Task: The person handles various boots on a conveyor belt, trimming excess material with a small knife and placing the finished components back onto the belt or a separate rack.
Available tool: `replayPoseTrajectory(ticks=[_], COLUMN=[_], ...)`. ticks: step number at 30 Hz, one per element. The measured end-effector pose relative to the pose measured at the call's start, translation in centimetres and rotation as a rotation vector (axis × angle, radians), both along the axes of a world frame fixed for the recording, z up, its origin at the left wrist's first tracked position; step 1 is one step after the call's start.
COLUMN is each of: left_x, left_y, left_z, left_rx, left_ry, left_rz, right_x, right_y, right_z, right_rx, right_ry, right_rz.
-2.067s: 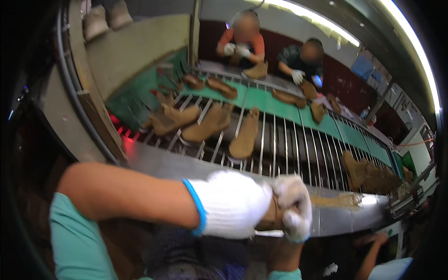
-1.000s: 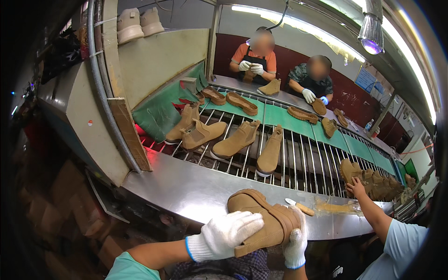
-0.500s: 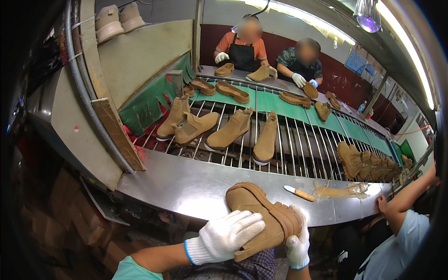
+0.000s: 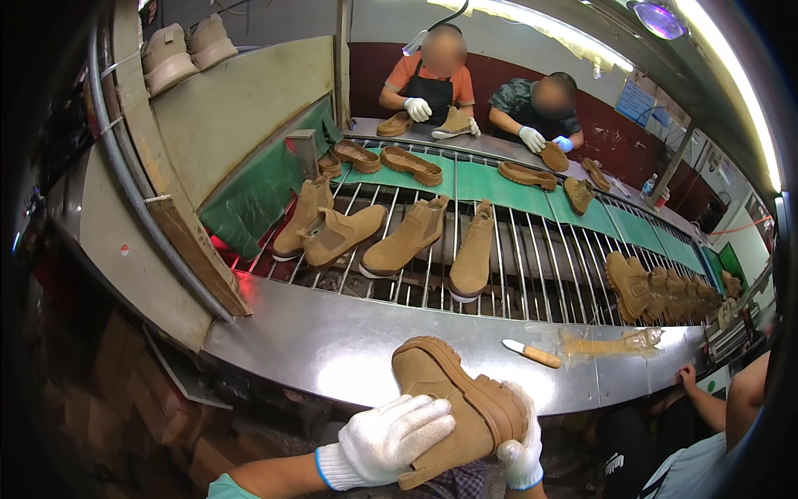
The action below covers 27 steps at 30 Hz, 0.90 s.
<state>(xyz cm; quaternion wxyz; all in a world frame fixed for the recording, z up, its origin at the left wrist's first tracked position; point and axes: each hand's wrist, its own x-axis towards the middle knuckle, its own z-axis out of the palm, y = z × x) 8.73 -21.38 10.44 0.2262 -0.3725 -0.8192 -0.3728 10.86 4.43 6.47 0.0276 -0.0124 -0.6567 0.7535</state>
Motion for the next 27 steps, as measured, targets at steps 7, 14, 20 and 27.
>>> replayPoseTrajectory(ticks=[7,14,20,27], left_x=[-0.2,-0.7,0.1,-0.3], left_y=[-0.2,-0.8,-1.5,-1.9], left_z=[0.0,-0.5,-0.7,-0.9], left_rx=[-0.045,-0.014,0.013,-0.003], left_ry=[0.043,0.052,-0.004,0.032], left_rz=[0.002,-0.002,0.008,-0.014], right_x=[0.5,0.1,0.2,0.4], right_y=[-0.7,-1.3,-1.8,-2.2], right_z=[-0.2,1.6,1.6,1.0], right_rx=[-0.055,-0.052,-0.049,-0.035], right_ry=[-0.022,-0.019,0.016,0.030], right_rz=[-0.032,0.039,0.066,0.036])
